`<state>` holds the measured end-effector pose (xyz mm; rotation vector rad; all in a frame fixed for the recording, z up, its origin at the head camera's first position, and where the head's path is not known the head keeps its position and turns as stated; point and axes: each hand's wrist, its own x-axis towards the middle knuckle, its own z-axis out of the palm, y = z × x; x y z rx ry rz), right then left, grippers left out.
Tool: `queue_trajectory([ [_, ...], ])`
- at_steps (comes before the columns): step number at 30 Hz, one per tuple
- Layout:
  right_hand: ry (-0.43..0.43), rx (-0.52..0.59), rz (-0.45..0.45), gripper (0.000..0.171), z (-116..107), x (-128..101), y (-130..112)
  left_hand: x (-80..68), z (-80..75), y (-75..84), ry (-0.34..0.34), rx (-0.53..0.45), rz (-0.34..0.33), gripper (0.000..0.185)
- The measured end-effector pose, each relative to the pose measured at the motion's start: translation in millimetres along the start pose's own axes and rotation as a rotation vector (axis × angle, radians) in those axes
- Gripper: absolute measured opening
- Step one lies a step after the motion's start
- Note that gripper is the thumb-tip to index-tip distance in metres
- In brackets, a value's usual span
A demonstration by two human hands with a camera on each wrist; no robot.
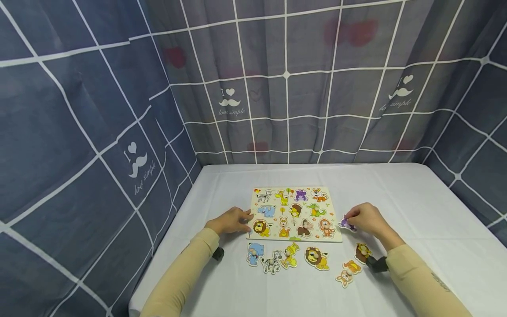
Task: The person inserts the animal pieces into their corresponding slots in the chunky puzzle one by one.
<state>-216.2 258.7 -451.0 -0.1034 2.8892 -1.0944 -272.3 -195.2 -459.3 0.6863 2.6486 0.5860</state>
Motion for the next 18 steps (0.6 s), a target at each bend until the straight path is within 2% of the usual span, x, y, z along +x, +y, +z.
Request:
queue_trajectory([
  [18, -0.017, 0.024, 0.02, 0.014, 6.7, 13.5, -10.9, -1.7, 0.5, 1.7, 0.001, -0.028, -0.026, 0.059],
])
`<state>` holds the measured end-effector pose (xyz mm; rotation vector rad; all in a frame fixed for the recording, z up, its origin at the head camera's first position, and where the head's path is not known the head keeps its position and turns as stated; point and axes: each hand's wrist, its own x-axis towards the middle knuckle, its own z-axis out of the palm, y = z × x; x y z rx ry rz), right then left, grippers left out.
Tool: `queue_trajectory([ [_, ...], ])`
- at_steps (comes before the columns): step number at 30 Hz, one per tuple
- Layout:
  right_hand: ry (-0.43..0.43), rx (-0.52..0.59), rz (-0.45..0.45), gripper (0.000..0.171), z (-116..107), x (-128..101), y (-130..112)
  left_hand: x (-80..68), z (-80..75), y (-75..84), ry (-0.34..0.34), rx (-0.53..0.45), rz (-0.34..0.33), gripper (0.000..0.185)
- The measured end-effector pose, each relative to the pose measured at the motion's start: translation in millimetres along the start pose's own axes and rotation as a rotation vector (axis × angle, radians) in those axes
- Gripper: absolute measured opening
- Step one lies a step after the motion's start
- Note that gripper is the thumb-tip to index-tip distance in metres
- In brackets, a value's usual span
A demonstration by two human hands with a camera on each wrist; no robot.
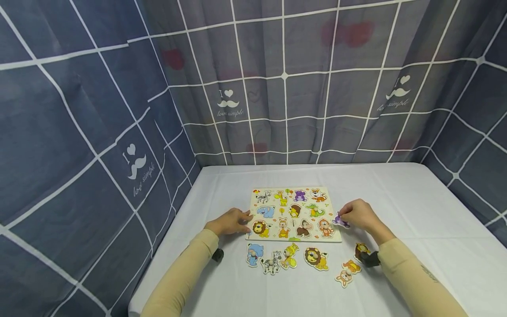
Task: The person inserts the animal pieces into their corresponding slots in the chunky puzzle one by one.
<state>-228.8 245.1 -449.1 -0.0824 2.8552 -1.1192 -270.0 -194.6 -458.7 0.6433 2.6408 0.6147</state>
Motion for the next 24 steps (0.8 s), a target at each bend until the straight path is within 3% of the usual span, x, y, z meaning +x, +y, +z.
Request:
queue_trajectory([
  [24, 0.021, 0.004, -0.036, 0.009, 15.5, 19.8, -15.1, 3.6, 2.4, -4.0, 0.011, 0.01, 0.014, 0.06],
])
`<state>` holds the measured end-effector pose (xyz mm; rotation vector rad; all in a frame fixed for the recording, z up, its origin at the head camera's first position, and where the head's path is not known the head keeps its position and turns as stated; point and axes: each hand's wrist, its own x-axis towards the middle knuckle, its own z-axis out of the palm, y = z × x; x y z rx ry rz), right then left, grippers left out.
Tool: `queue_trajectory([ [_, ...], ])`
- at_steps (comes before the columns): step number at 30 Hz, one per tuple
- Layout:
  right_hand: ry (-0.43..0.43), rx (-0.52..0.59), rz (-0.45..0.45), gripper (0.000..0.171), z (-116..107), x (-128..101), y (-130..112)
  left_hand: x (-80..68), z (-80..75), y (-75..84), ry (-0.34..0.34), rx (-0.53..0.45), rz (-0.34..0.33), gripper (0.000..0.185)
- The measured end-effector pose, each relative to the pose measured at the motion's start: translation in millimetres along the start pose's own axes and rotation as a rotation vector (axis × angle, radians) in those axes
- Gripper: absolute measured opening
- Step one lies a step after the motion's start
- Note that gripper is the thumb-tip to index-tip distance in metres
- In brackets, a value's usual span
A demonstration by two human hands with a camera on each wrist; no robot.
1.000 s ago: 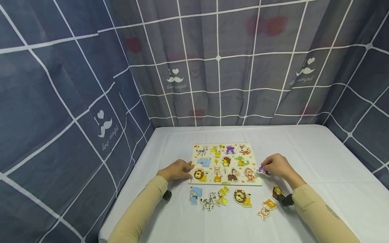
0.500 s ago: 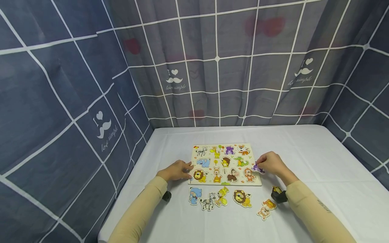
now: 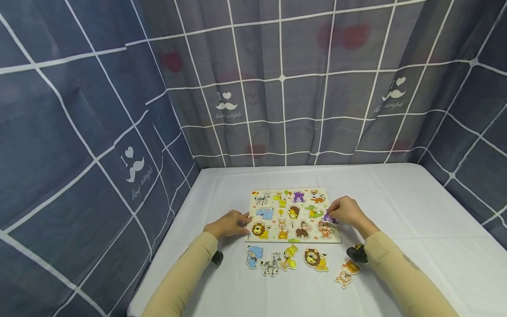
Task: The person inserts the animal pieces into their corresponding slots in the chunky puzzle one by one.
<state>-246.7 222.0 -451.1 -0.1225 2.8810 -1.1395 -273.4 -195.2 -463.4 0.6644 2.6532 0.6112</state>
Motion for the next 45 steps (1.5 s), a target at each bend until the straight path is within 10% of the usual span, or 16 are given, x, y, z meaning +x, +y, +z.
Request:
queue_trajectory([
  [45, -0.013, 0.007, -0.094, 0.01, 3.8, 39.2, -18.9, -3.9, 1.7, 4.7, 0.01, 0.0, -0.036, 0.061],
])
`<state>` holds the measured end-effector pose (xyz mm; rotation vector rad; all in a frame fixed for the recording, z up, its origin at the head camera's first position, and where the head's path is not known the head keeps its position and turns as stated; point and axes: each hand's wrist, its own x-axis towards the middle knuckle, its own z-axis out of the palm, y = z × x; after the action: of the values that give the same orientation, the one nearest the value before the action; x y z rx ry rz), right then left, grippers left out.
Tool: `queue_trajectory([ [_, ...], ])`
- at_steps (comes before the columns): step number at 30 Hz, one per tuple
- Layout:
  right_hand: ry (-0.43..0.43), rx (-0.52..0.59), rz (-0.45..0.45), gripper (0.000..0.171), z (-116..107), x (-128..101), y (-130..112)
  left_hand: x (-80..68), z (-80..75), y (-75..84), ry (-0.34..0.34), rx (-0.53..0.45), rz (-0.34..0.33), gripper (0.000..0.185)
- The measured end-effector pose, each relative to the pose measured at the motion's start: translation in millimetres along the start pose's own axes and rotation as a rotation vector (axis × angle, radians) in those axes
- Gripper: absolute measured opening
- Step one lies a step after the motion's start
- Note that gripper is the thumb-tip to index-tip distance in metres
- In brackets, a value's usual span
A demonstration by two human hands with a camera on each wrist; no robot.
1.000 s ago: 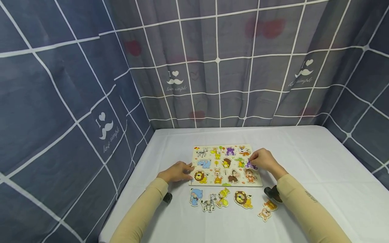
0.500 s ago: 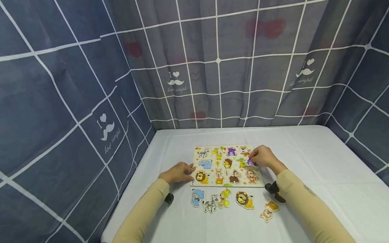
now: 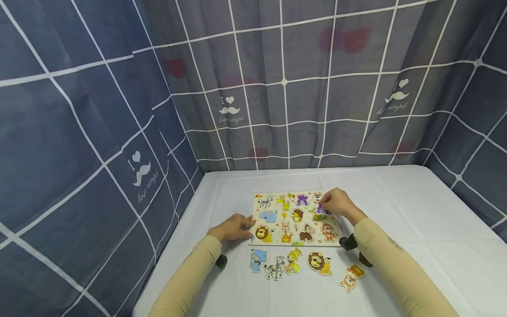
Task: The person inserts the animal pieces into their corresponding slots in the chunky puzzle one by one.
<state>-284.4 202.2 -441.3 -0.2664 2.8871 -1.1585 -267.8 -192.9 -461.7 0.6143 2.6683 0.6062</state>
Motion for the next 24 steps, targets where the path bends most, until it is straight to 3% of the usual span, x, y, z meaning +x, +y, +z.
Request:
queue_trajectory([
  [24, -0.004, -0.022, 0.006, 0.012, 7.7, 16.9, 0.4, -4.7, -0.2, 3.0, 0.006, 0.036, -0.007, 0.061],
])
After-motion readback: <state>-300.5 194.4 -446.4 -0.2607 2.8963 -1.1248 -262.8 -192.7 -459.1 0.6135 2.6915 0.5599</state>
